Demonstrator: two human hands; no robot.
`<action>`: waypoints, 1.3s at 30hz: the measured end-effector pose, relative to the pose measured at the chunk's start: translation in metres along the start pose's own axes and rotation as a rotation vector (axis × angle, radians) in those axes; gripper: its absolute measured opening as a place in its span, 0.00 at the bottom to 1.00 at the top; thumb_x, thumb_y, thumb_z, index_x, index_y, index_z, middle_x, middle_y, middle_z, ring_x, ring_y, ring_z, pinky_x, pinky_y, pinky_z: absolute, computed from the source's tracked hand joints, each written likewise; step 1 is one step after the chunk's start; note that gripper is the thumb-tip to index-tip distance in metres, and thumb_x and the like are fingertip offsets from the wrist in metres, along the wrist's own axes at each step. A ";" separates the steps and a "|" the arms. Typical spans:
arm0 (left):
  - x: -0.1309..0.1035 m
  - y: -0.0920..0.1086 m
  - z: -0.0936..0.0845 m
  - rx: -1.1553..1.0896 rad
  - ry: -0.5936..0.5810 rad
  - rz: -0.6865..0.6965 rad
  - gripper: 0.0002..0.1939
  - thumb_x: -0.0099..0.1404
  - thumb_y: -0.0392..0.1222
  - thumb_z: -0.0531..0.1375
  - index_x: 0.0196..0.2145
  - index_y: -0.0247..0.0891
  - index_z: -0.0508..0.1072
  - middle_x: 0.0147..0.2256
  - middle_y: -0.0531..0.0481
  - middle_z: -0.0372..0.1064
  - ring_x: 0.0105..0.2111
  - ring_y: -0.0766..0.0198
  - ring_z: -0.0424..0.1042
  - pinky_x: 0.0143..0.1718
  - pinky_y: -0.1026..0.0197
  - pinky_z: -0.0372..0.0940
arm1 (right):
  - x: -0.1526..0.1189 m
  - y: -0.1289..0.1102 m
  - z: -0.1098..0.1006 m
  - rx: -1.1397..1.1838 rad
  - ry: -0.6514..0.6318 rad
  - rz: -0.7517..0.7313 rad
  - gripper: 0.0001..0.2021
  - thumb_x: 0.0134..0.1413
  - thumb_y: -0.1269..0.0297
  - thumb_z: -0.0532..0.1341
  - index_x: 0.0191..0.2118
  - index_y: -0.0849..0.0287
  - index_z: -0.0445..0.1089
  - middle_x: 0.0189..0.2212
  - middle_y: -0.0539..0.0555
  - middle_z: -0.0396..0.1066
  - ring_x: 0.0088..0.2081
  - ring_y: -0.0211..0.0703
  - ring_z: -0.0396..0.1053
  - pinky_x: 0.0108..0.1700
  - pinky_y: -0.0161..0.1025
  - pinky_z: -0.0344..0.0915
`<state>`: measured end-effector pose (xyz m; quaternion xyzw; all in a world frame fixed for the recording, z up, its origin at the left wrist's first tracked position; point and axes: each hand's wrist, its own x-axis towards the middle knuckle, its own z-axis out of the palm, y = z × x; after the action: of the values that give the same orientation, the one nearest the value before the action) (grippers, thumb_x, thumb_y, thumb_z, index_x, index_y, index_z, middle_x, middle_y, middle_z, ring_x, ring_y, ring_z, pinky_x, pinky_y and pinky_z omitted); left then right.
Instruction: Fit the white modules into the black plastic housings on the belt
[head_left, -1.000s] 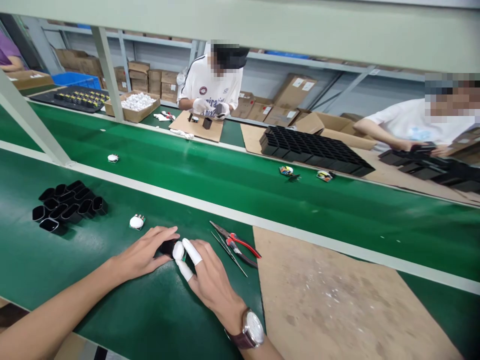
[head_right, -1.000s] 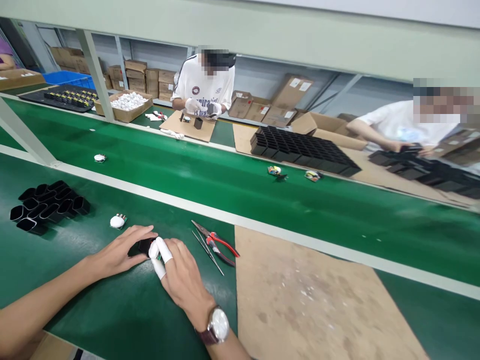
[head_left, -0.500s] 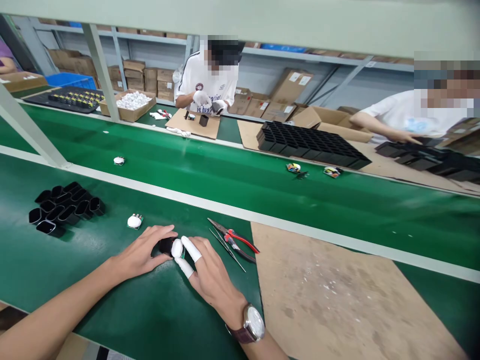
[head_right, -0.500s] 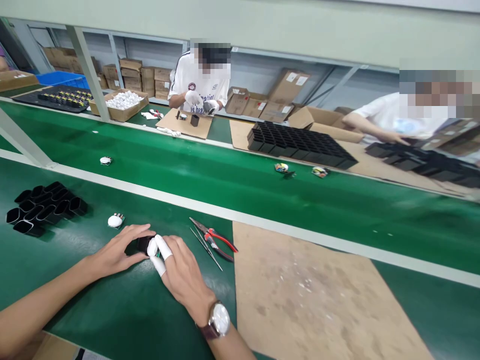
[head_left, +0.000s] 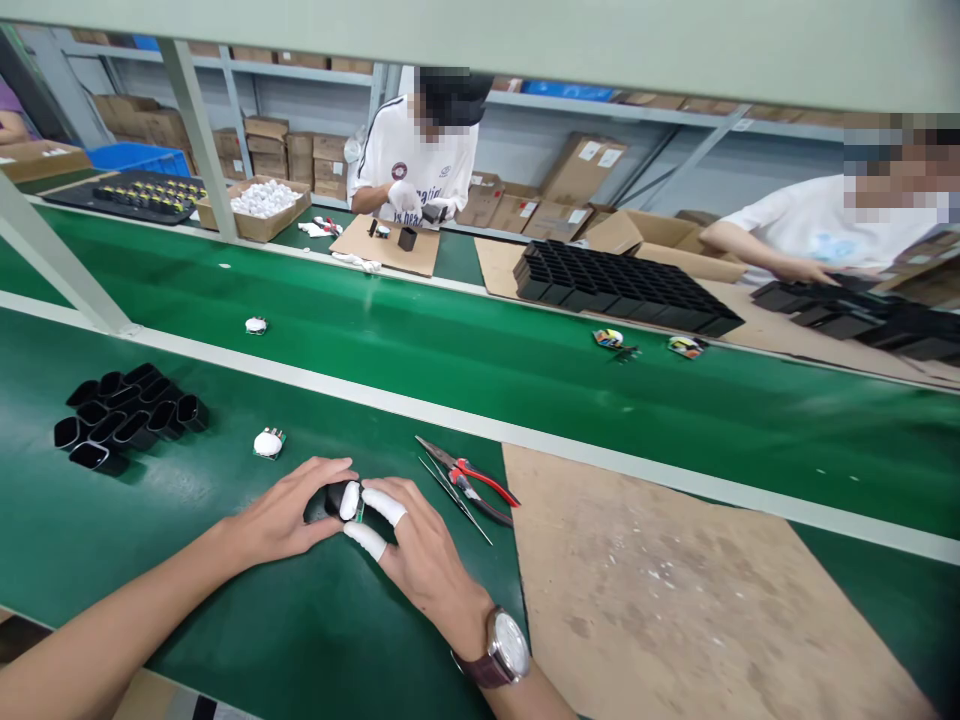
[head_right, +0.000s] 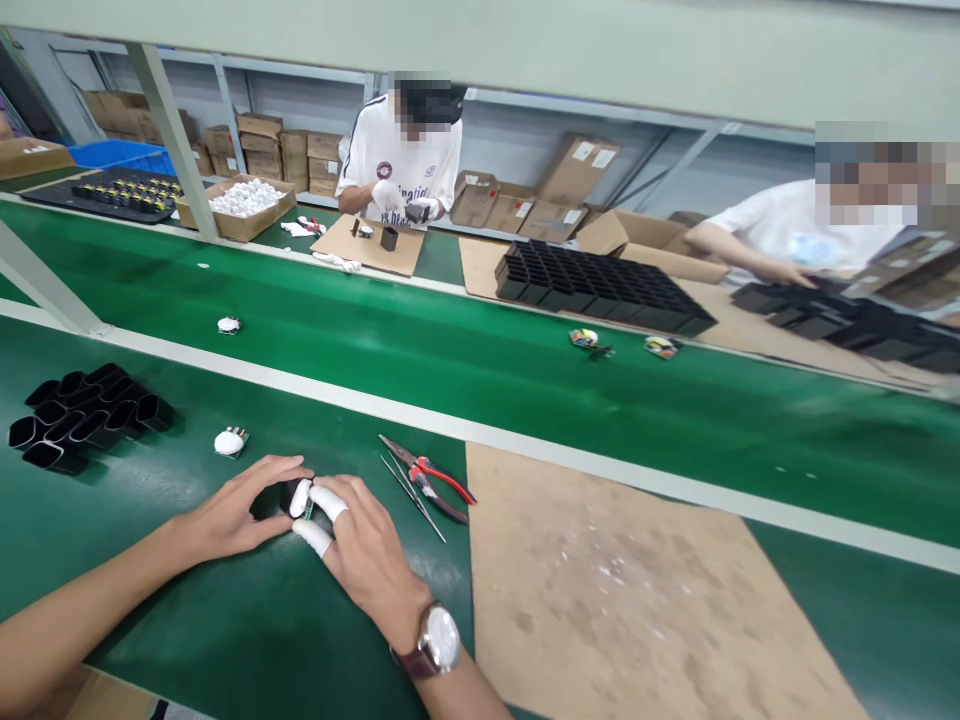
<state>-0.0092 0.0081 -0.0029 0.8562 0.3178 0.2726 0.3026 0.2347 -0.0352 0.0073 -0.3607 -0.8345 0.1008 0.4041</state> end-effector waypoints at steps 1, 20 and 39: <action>-0.001 0.000 0.001 -0.021 -0.009 -0.017 0.37 0.74 0.39 0.62 0.73 0.51 0.50 0.61 0.45 0.71 0.61 0.53 0.70 0.61 0.46 0.70 | 0.000 0.001 0.000 0.013 -0.002 -0.009 0.19 0.70 0.72 0.63 0.62 0.58 0.63 0.54 0.64 0.72 0.54 0.56 0.71 0.51 0.56 0.77; 0.056 -0.012 -0.094 0.216 -0.221 0.013 0.32 0.72 0.48 0.65 0.69 0.49 0.64 0.66 0.42 0.66 0.66 0.49 0.66 0.67 0.42 0.64 | -0.001 0.010 0.007 0.054 -0.081 -0.026 0.12 0.71 0.64 0.63 0.56 0.56 0.70 0.51 0.61 0.73 0.49 0.51 0.77 0.50 0.48 0.80; 0.145 -0.106 -0.092 0.414 0.284 -0.325 0.15 0.67 0.45 0.62 0.48 0.34 0.75 0.47 0.39 0.73 0.44 0.53 0.76 0.49 0.50 0.76 | -0.011 0.007 0.010 -0.029 -0.062 -0.030 0.12 0.72 0.68 0.61 0.57 0.59 0.68 0.49 0.59 0.73 0.45 0.47 0.76 0.46 0.42 0.77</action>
<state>-0.0156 0.2073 0.0250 0.7909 0.5387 0.2670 0.1135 0.2351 -0.0367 -0.0092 -0.3506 -0.8534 0.0935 0.3741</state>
